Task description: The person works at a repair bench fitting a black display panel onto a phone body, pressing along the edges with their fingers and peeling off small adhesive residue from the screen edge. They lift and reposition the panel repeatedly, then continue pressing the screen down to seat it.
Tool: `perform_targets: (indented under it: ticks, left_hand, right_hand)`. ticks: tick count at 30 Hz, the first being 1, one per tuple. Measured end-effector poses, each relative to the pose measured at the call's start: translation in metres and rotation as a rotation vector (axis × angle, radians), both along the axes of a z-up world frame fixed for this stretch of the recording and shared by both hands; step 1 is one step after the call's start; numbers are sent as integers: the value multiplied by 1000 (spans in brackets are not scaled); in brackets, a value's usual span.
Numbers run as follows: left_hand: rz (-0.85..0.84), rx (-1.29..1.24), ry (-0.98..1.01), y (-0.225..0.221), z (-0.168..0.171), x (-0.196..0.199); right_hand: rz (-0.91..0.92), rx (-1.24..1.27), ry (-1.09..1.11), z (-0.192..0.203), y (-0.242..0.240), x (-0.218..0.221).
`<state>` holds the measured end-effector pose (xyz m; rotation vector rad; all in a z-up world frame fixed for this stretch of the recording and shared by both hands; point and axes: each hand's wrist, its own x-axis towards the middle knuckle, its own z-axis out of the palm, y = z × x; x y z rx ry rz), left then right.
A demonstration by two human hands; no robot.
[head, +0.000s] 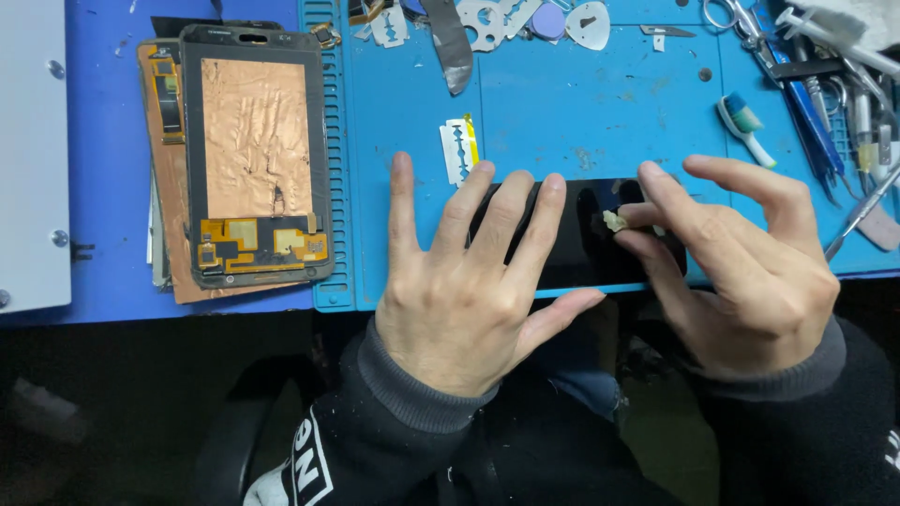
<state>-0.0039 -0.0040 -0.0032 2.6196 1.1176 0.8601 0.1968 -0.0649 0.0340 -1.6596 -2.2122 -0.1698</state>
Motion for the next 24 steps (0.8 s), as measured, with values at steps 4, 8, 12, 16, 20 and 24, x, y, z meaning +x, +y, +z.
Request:
perform_targets:
  ticks: [4,8,12,16,20,24]
  left_hand:
    - [-4,-1,5,1,0,0]
    - [-3,-26,-4,0,-1,-1]
    - [-5,-33,-3,1,3,0]
    - [-12,-34,-1,1,2,1]
    - [-21,-43,-10,2,2,-1]
    - [11,-19,-1,3,6,1]
  right_hand:
    - [-15,10,-41,-6,2,6]
    - [25,30,-58,-11,2,13]
    - [3,2,34,-7,4,-2]
    - [-30,-119,87,-2,-11,1]
    - [-51,-138,71,-11,-21,-3]
    - [-65,-29,-85,-18,-7,-9]
